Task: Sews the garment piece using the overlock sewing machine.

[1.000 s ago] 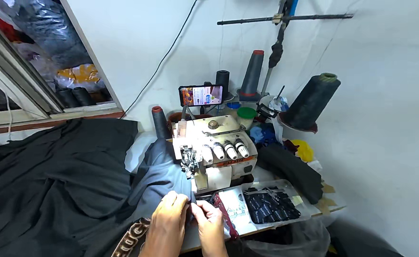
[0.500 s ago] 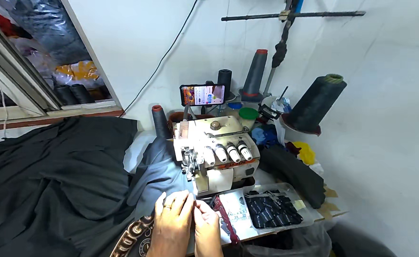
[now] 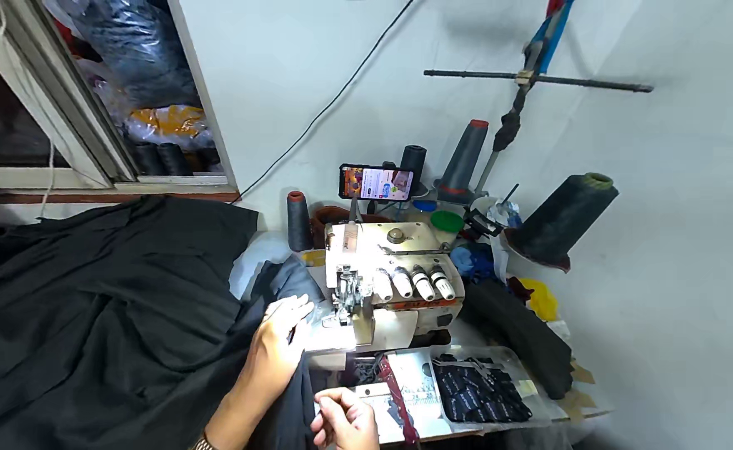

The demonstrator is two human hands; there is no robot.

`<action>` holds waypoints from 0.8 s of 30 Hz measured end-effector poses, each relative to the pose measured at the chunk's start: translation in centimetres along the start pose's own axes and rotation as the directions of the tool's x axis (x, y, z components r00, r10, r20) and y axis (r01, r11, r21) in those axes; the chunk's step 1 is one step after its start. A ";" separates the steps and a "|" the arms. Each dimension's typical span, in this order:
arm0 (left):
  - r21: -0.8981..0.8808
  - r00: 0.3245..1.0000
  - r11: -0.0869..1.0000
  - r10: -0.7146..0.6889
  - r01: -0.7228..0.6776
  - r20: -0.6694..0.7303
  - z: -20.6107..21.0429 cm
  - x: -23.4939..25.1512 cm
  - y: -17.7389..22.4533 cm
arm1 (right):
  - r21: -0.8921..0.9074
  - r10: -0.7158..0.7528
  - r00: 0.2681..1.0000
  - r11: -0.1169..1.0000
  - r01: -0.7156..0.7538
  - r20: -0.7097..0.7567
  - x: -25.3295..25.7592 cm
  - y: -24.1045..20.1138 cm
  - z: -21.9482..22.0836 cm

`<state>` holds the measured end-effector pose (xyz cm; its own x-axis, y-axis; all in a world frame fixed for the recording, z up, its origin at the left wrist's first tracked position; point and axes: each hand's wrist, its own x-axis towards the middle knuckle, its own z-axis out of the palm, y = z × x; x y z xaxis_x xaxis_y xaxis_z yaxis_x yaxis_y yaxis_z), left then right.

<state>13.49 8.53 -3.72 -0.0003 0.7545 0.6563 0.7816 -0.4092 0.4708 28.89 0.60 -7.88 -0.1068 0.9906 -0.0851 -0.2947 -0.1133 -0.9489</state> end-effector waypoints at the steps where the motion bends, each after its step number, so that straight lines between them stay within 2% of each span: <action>1: 0.021 1.000 1.000 -0.011 0.011 -0.027 -0.3 -0.6 0.1 | -0.020 -0.012 1.000 1.000 0.012 0.000 -0.1 0.1 0.0; 5: 0.006 0.989 0.999 -0.046 0.047 -0.138 -1.6 -3.4 0.6 | -0.131 -0.104 0.995 0.986 0.103 0.006 0.0 0.4 0.1; 9: -0.063 0.985 0.996 -0.077 0.068 -0.155 -2.6 -7.1 1.9 | -0.163 -0.132 0.991 0.978 0.132 0.014 0.2 0.1 0.9; 14: -0.161 0.998 0.985 -0.070 0.067 -0.008 -2.8 -11.7 4.5 | -0.108 -0.176 0.984 0.979 0.176 0.008 0.6 -0.6 2.1; 17: -0.216 0.995 0.976 -0.012 0.033 0.096 -2.2 -13.8 4.9 | -0.109 -0.224 0.975 0.969 0.223 -0.001 1.0 -0.3 1.7; 20: -0.256 0.979 0.967 0.046 0.006 0.197 -2.3 -14.6 4.0 | -0.134 -0.290 0.950 0.952 0.275 -0.114 1.5 0.1 0.5; 22: -0.222 0.985 0.973 -0.024 0.062 0.169 -2.5 -14.7 2.8 | -0.205 -0.339 0.910 0.933 0.294 -0.240 2.0 0.0 -1.1; 24: -0.194 0.976 0.962 -0.166 0.192 0.141 -2.8 -14.6 1.3 | -0.238 -0.330 0.875 0.937 0.256 -0.355 2.6 -0.3 -2.7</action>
<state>12.70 -4.43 -11.02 -0.0420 0.8769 0.4788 0.6311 -0.3483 0.6931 31.23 3.43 -8.66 0.3413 0.9309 0.1304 -0.0769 0.1660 -0.9831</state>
